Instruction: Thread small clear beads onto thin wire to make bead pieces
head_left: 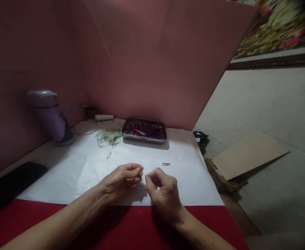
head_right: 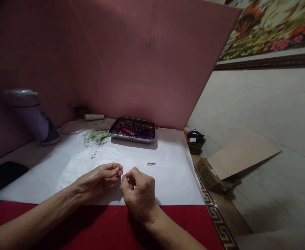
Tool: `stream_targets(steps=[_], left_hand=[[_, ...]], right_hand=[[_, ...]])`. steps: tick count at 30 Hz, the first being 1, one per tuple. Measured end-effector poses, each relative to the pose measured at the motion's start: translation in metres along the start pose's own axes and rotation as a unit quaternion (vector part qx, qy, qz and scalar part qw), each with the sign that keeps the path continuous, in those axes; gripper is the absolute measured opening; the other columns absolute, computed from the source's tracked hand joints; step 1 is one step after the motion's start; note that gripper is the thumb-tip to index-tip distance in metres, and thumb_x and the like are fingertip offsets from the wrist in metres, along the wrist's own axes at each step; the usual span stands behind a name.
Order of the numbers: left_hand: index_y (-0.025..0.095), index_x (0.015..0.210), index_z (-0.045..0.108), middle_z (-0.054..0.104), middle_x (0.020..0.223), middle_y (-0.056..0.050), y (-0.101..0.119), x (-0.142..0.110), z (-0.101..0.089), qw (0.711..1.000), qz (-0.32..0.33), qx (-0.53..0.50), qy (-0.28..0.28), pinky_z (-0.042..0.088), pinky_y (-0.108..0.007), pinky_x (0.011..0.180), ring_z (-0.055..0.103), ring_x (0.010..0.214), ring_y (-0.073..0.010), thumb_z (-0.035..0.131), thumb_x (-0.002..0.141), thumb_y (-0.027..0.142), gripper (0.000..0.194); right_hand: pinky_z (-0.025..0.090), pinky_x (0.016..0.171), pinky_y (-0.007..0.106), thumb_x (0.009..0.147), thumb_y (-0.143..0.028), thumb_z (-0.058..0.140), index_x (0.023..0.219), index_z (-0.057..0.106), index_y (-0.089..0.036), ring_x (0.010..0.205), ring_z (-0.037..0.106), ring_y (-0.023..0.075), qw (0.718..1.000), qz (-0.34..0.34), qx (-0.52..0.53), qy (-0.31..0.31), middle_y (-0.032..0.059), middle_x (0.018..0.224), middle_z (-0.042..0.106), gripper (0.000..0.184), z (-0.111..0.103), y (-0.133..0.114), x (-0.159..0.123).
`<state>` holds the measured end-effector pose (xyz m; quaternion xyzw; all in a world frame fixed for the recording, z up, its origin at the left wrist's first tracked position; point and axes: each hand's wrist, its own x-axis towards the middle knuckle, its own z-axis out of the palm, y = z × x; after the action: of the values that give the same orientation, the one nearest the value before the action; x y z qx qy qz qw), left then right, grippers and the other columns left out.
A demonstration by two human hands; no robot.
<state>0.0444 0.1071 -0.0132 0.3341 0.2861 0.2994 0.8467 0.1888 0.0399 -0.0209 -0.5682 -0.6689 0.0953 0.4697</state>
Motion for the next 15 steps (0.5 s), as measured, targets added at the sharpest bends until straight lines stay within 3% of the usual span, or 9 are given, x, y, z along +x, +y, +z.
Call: stream_targets(steps=[6,15], left_hand=[[0.009,0.076,0.062,0.054,0.068,-0.002,-0.0006,0.0011,-0.0009,1.0,0.002,0.011,-0.004,0.029,-0.017,0.048,0.042,0.052,-0.0038,0.071,0.064,0.017,0.016],[0.01,0.073,0.062,0.042,0.054,0.003,-0.0029,-0.0007,0.0009,0.999,0.014,0.024,-0.027,0.025,-0.019,0.048,0.033,0.048,-0.0051,0.07,0.065,0.02,0.016]], right_hand=[[0.035,0.049,0.021,0.076,-0.018,0.049,0.06,0.047,-0.019,0.046,0.041,0.0095,1.0,-0.014,0.0,0.003,-0.0028,0.051,0.048,0.016,0.0,-0.0005,-0.0007],[0.035,0.049,0.021,0.076,-0.017,0.049,0.06,0.047,-0.019,0.046,0.041,0.0092,1.0,-0.023,-0.01,0.009,-0.003,0.051,0.048,0.016,-0.0008,-0.0023,-0.0002]])
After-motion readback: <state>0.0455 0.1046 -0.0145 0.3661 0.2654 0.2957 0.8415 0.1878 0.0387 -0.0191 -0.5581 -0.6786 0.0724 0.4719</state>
